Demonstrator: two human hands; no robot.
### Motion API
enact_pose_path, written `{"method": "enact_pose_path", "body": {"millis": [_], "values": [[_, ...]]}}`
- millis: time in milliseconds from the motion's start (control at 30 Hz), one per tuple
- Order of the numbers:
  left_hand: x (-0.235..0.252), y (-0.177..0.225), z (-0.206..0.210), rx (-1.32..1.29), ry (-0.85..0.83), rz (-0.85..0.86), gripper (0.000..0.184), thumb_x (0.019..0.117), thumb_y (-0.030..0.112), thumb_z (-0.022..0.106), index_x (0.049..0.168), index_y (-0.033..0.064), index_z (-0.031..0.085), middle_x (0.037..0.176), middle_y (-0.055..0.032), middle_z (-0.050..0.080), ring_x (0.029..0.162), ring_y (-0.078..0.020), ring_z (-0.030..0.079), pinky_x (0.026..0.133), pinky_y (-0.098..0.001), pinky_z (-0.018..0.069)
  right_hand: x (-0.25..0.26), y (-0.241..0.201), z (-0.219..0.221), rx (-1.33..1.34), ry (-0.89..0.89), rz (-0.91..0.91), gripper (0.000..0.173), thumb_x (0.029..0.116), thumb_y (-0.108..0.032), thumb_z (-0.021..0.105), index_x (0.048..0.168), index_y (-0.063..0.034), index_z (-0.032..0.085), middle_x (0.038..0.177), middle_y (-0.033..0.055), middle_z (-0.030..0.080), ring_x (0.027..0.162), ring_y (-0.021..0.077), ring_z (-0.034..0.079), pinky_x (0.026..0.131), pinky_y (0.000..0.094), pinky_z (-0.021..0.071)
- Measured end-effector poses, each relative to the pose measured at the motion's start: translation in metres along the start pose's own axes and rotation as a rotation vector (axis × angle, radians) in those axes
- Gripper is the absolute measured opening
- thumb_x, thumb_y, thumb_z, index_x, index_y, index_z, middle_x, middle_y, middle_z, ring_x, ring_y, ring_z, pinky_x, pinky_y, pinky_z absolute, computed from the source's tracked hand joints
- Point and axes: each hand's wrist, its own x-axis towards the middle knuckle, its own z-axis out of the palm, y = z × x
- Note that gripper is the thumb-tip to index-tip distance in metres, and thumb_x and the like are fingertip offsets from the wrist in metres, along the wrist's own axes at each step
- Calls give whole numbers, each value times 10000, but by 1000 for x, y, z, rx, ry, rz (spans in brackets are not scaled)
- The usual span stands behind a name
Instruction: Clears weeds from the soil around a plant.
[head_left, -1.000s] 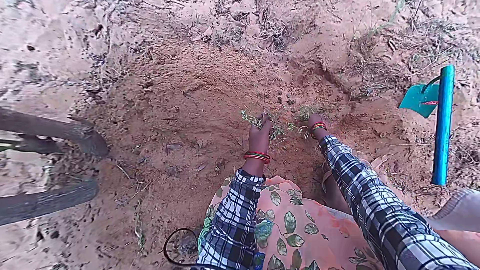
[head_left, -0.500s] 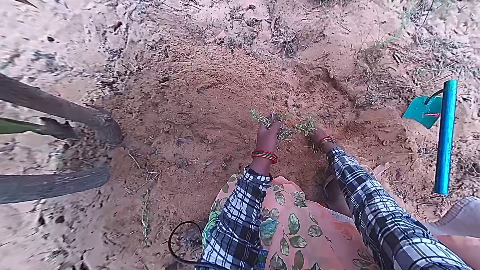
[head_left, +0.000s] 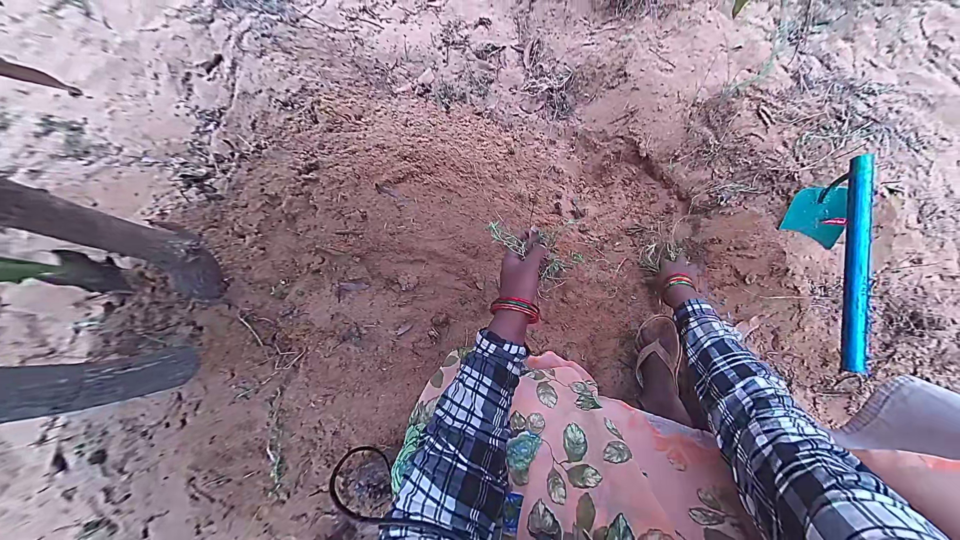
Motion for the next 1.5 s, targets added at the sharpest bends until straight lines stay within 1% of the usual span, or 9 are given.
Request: {"method": "enact_pose_path", "body": {"millis": [200,333,533,767,900,1133,1233,1333,1500], "values": [[-4,3,1,6,14,-4,432,1017,110,606,1429,19,513,1314,-126,623,1144,-140,616,998,-339,505,-27,-19,-1,208,-61,-125,386,916,-139,745,1227,76,667,1219,346,656,1170,513,631,1002,688,472],[-5,2,0,21,1,2,442,1015,127,609,1434,24,515,1336,-114,617,1155,-131,612,995,-340,508,-26,2,-42,301,265,54,463,895,-105,755,1328,21,651,1415,347,531,1275,520,562,1047,672,462],[-4,0,0,-3,-6,6,455,1007,134,617,1439,32,512,1350,-119,611,1145,-144,618,955,-351,527,-19,64,-53,110,350,368,648,888,-109,725,1507,-148,536,1600,321,342,1444,596,318,1012,747,441],[-7,-7,3,68,-61,-4,491,1009,195,637,1462,77,492,1440,-117,575,1256,-204,590,1033,-436,501,-47,45,-11,9,-33,179,556,898,-183,752,1431,-109,616,1531,300,452,1395,528,434,1087,657,431],[-8,-7,2,105,-41,-10,475,1008,207,646,1449,82,518,1401,-109,607,1225,-197,610,1022,-436,506,-42,12,-25,340,61,47,417,958,-166,714,1318,30,639,1272,316,657,1226,493,615,1052,674,450],[-5,-7,5,136,-77,-36,487,1018,211,635,1472,100,500,1440,-110,588,1277,-210,584,1059,-451,482,-63,-75,-57,820,69,-174,382,939,-141,737,1255,48,633,1125,238,702,1032,343,684,935,555,532],[-3,-15,7,254,-156,-66,547,1019,300,657,1501,124,468,1449,-131,581,1308,-257,568,1082,-499,458,-110,-113,-40,1006,-125,-290,526,916,-63,711,1399,17,521,1228,224,662,1060,288,668,899,483,557],[-3,-17,7,458,-243,-169,844,985,482,671,1607,64,283,1507,-247,499,1373,-373,506,1125,-573,402,-148,-144,-24,986,-354,-433,713,910,-3,686,1539,27,350,1420,256,556,1261,290,591,1054,447,501],[3,-9,1,424,-67,-167,669,980,416,700,1402,-66,508,1354,-292,590,1294,-392,554,1102,-582,408,-152,-157,-24,935,-314,-586,611,909,38,707,1476,35,481,1402,241,596,1239,296,620,1059,462,502]]}}
